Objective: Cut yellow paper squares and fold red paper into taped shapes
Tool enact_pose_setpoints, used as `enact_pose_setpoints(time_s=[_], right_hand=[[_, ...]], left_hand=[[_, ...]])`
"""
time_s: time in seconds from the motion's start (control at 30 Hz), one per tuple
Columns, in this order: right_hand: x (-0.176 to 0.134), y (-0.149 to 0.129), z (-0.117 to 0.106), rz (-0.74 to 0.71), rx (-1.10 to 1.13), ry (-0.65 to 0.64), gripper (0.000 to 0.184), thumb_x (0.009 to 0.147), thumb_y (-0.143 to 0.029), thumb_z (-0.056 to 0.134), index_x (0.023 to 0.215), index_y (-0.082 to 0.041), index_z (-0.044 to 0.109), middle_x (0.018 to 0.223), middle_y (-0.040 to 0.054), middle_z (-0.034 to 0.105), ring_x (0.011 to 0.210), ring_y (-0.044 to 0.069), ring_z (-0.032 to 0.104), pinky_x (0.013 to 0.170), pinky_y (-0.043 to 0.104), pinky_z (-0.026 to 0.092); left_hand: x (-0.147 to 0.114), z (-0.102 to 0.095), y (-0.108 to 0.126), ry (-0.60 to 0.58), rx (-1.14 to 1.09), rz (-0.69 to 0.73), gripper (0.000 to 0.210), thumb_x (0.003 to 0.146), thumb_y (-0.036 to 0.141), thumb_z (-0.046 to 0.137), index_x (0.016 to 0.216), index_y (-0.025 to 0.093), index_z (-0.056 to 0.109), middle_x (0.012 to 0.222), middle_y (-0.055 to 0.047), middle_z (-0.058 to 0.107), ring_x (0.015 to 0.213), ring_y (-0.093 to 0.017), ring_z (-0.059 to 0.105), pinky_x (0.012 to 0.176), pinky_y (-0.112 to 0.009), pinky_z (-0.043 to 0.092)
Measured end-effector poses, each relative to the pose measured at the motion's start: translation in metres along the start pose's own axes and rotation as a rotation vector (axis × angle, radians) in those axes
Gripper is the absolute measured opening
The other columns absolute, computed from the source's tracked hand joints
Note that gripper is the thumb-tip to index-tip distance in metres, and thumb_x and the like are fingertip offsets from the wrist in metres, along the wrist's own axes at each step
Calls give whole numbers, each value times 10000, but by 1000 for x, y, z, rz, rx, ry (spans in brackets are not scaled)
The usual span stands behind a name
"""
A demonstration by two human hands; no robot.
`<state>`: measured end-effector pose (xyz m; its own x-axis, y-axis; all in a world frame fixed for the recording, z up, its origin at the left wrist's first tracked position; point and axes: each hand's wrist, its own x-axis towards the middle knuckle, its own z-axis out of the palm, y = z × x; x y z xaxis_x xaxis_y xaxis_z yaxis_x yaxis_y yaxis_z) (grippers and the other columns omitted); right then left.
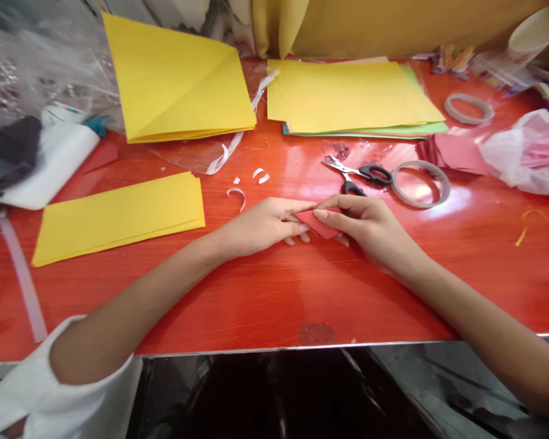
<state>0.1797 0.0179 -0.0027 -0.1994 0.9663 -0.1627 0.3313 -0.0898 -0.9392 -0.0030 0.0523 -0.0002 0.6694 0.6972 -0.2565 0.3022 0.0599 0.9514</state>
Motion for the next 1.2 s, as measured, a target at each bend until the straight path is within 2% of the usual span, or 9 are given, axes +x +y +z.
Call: enact_pose_setpoints(time_s=[0.4,0.57,0.73,0.8,1.2], right_hand=[[0,0,-1,-20,-38,-10,227,841,-376,584,791,-165,651,524,-40,470,424,50,345,392,218,220],[0,-1,0,-30,-43,-8,234,843,-381,579,792,-163,648,519,-43,458,421,52,330,395,225,204],[1,-1,0,-42,-41,-10,211,844,-363,576,808,-169,650,527,-42,464,431,63,372,402,231,231],[1,-1,0,-49,-33,-15,200,843,-359,576,803,-176,647,538,-42,476,433,63,382,403,233,236],[0,-2,1,-51,-77,16,196,831,-361,591,786,-182,654,507,-46,465,433,69,372,409,240,242]], left_hand=[[0,-2,-1,-11,21,-1,464,819,90,516,1279,145,521,942,-66,711,852,-117,660,695,-200,512],[-1,-4,-2,-29,13,-8,513,765,89,530,1268,189,540,965,-42,713,872,-140,659,705,-220,504],[-2,-2,5,-23,-47,23,342,863,211,467,1167,148,611,1040,-65,689,850,-131,650,660,-211,507],[-2,-1,6,-15,-47,14,334,901,266,439,1145,123,617,1031,-84,688,834,-126,647,653,-207,507],[-2,-1,4,3,-22,14,298,925,221,417,1139,125,603,1045,-75,683,819,-103,646,656,-192,508]])
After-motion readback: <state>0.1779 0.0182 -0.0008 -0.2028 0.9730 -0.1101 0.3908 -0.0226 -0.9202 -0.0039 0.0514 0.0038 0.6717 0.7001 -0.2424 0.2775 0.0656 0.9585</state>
